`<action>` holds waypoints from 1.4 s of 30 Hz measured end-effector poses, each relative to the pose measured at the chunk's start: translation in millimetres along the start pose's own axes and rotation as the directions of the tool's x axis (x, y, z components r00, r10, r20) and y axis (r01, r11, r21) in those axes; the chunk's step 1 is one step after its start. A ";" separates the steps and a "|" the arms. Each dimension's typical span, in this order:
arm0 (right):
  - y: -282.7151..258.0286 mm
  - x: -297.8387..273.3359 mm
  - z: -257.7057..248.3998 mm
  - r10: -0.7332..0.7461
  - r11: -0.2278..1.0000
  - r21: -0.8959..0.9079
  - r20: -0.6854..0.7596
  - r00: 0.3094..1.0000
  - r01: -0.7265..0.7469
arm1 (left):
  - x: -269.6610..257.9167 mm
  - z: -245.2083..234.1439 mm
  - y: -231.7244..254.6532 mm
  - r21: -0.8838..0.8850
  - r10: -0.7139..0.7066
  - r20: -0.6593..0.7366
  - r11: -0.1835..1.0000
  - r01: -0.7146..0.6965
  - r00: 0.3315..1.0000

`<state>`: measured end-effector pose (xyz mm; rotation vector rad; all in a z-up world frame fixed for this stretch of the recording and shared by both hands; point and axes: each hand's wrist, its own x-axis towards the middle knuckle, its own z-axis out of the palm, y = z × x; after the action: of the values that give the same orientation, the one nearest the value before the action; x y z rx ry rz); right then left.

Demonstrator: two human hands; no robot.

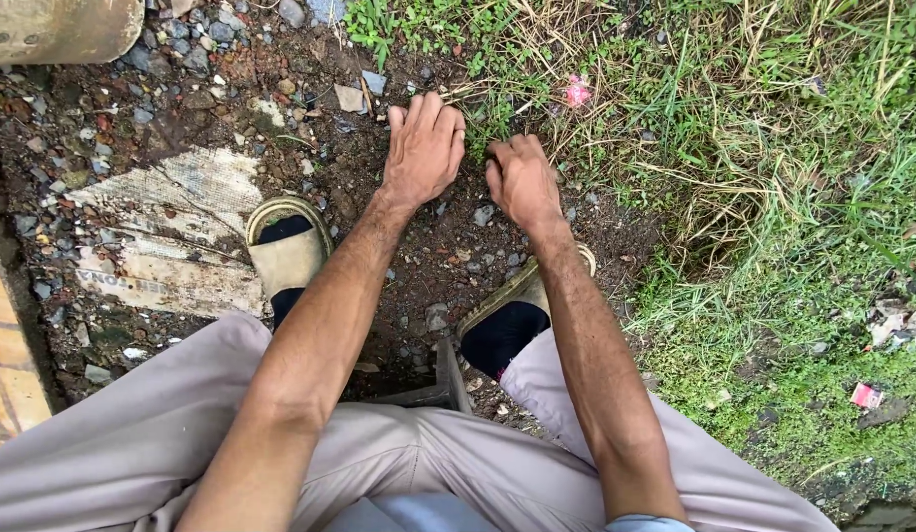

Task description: Pulling weeds from the ground by hand and placing them into a bucket

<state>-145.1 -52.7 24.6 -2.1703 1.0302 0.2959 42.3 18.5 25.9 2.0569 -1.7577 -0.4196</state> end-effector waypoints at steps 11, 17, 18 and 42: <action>-0.3 17.2 22.5 -0.166 0.909 -0.403 -0.108 0.980 0.109 | -16.6 -1.4 -15.0 -0.013 -0.037 0.003 0.999 0.037 0.999; -5.3 15.3 24.1 -0.168 0.866 -0.487 -0.079 0.983 0.109 | -18.0 -7.5 -19.7 -0.032 -0.011 -0.037 0.999 0.010 0.999; -9.1 12.0 22.7 -0.149 0.857 -0.510 -0.096 0.984 0.080 | -18.7 -5.4 -22.5 -0.099 -0.011 0.002 0.995 0.012 1.000; 62.3 30.2 -33.0 -0.070 0.989 0.104 -0.293 0.954 0.105 | -16.3 -19.0 -17.5 -0.134 -0.019 -0.021 0.991 0.016 1.000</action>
<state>-174.9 -120.1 3.1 -2.1838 1.0749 -0.1267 63.8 38.9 33.5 1.9772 -1.6526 -0.5036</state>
